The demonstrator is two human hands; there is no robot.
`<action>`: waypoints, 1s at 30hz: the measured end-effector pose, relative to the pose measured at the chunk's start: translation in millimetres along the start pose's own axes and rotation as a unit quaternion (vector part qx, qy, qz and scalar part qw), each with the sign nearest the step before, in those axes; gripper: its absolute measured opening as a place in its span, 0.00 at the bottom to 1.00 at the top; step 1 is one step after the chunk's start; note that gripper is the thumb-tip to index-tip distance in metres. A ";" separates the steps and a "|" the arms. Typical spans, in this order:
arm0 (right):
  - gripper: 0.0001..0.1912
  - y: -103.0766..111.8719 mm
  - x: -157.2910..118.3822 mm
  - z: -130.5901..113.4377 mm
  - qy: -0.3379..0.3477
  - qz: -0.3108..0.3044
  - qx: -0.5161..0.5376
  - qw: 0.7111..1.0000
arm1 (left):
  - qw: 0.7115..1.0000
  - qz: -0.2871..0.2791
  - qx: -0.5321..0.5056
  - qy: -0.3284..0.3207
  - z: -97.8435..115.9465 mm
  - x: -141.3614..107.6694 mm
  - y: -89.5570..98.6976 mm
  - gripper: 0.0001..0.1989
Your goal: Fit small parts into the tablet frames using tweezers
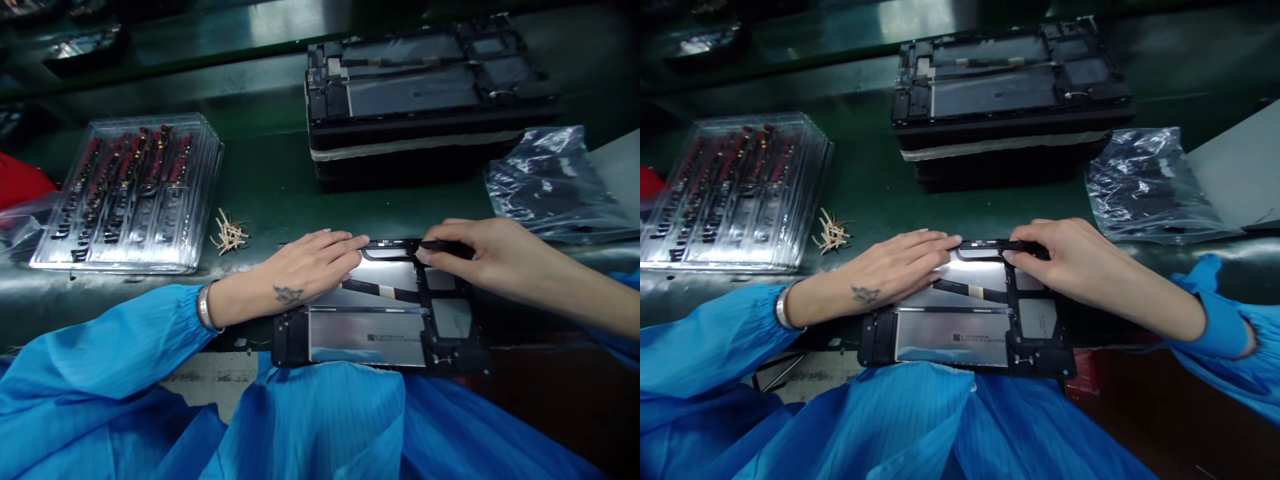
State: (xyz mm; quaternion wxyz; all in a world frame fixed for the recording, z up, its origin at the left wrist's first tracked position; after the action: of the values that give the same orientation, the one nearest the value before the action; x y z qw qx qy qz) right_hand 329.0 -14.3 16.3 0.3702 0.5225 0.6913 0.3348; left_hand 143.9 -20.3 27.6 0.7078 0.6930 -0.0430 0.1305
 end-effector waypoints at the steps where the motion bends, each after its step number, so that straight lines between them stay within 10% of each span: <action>1: 0.17 0.6 0.1 0.2 -0.002 0.002 0.002 1.000 | 1.000 -0.003 0.015 -0.008 1.3 0.1 0.3 0.13; 30: 0.18 -6.0 3.9 -6.7 -0.019 -0.018 -0.125 0.992 | 0.988 0.000 0.127 -0.087 12.3 1.8 10.1 0.19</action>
State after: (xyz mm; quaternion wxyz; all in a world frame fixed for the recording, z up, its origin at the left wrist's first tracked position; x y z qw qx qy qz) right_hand 319.6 -12.5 13.9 0.4516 0.4654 0.6465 0.4018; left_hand 144.7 -32.2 38.3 0.6078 0.7857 -0.0881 0.0743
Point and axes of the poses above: each hand's wrist, its own x-axis towards the middle knuckle, its own y-axis out of the back of the hand, z = x × y, the point moved 9 cm from there along x, towards the middle knuckle, and after that the axes turned 2 degrees about -y, right-handed, at the moved point
